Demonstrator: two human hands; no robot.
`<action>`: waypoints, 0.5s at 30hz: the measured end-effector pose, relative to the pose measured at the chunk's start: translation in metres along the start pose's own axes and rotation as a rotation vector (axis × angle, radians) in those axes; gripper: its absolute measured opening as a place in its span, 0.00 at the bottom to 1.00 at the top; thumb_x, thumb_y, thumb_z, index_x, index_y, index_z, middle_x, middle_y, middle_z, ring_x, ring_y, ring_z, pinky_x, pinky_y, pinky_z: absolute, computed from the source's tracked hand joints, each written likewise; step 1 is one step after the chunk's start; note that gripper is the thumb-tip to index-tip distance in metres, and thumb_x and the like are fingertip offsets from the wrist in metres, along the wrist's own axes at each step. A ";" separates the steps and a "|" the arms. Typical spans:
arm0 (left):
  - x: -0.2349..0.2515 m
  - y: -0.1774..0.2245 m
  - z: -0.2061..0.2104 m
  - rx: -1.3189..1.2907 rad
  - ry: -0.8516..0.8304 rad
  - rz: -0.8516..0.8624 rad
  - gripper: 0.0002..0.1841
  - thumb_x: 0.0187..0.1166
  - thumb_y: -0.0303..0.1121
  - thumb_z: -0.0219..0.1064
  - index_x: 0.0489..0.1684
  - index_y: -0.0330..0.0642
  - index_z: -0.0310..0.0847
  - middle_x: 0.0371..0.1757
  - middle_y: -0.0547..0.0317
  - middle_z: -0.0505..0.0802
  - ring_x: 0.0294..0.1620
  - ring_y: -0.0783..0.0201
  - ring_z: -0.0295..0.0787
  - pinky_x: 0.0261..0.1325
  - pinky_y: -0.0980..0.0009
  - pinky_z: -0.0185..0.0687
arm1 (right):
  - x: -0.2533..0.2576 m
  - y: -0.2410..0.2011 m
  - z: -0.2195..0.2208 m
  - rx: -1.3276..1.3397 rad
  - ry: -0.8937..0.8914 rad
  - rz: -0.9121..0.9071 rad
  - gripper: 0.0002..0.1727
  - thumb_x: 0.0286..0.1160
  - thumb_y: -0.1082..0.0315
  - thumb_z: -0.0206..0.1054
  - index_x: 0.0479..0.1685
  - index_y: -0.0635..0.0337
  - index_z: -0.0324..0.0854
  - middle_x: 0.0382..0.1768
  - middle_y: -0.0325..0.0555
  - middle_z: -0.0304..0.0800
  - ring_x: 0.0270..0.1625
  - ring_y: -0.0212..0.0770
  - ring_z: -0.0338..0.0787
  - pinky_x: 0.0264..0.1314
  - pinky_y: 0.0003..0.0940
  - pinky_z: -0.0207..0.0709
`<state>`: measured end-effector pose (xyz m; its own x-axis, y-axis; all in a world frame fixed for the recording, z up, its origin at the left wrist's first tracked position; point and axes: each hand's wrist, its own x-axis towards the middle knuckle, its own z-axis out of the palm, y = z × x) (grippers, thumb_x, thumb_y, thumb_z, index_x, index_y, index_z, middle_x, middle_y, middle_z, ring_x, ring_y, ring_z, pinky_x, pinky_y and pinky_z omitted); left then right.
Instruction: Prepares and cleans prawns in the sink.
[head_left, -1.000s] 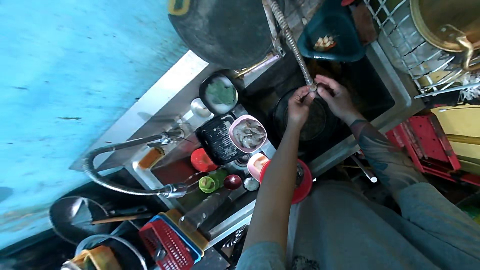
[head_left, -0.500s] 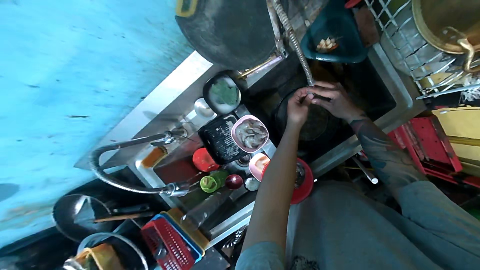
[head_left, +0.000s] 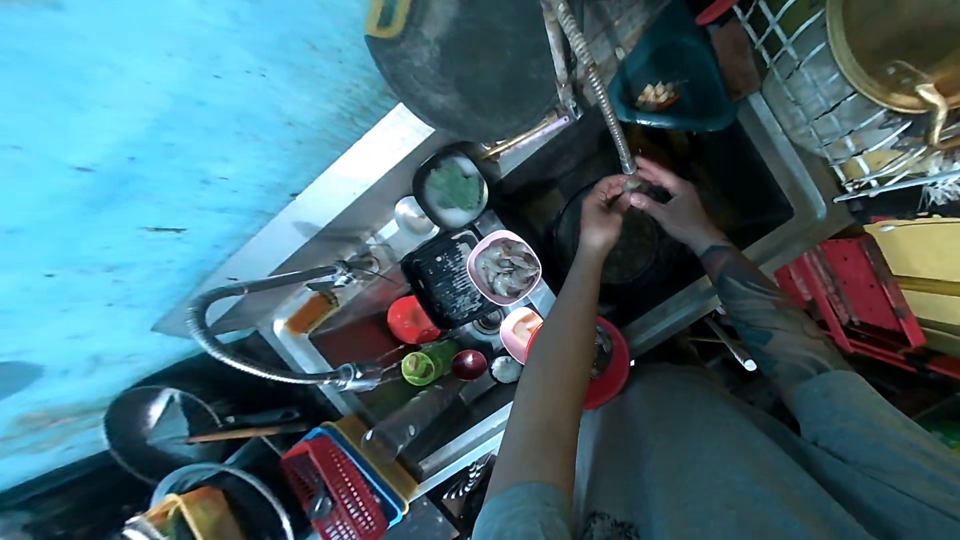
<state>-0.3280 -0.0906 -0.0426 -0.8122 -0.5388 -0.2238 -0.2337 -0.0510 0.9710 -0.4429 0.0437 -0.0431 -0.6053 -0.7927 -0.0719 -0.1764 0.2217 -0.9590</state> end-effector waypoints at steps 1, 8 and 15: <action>-0.001 0.002 0.001 0.021 -0.012 -0.005 0.17 0.79 0.22 0.69 0.66 0.33 0.80 0.54 0.51 0.94 0.54 0.65 0.92 0.61 0.66 0.88 | 0.000 0.000 0.002 0.010 0.020 0.003 0.28 0.79 0.55 0.74 0.76 0.56 0.81 0.70 0.43 0.89 0.72 0.34 0.86 0.80 0.35 0.77; -0.016 0.017 -0.020 0.388 0.048 -0.194 0.21 0.86 0.36 0.65 0.74 0.42 0.72 0.52 0.51 0.93 0.51 0.57 0.93 0.58 0.54 0.90 | 0.015 0.002 0.008 0.076 0.081 0.175 0.15 0.86 0.59 0.66 0.60 0.58 0.87 0.52 0.42 0.95 0.58 0.34 0.93 0.68 0.35 0.85; -0.079 0.050 -0.119 0.914 0.205 -0.281 0.20 0.89 0.45 0.57 0.75 0.52 0.79 0.63 0.49 0.92 0.59 0.47 0.91 0.63 0.39 0.85 | 0.000 -0.139 0.016 -0.044 -0.289 0.583 0.19 0.95 0.64 0.52 0.63 0.73 0.78 0.48 0.56 0.86 0.49 0.41 0.87 0.60 0.36 0.81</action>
<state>-0.2115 -0.1509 0.0339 -0.5750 -0.7468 -0.3342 -0.7990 0.4247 0.4256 -0.4054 0.0040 0.0854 -0.3796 -0.6545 -0.6538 0.0826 0.6799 -0.7286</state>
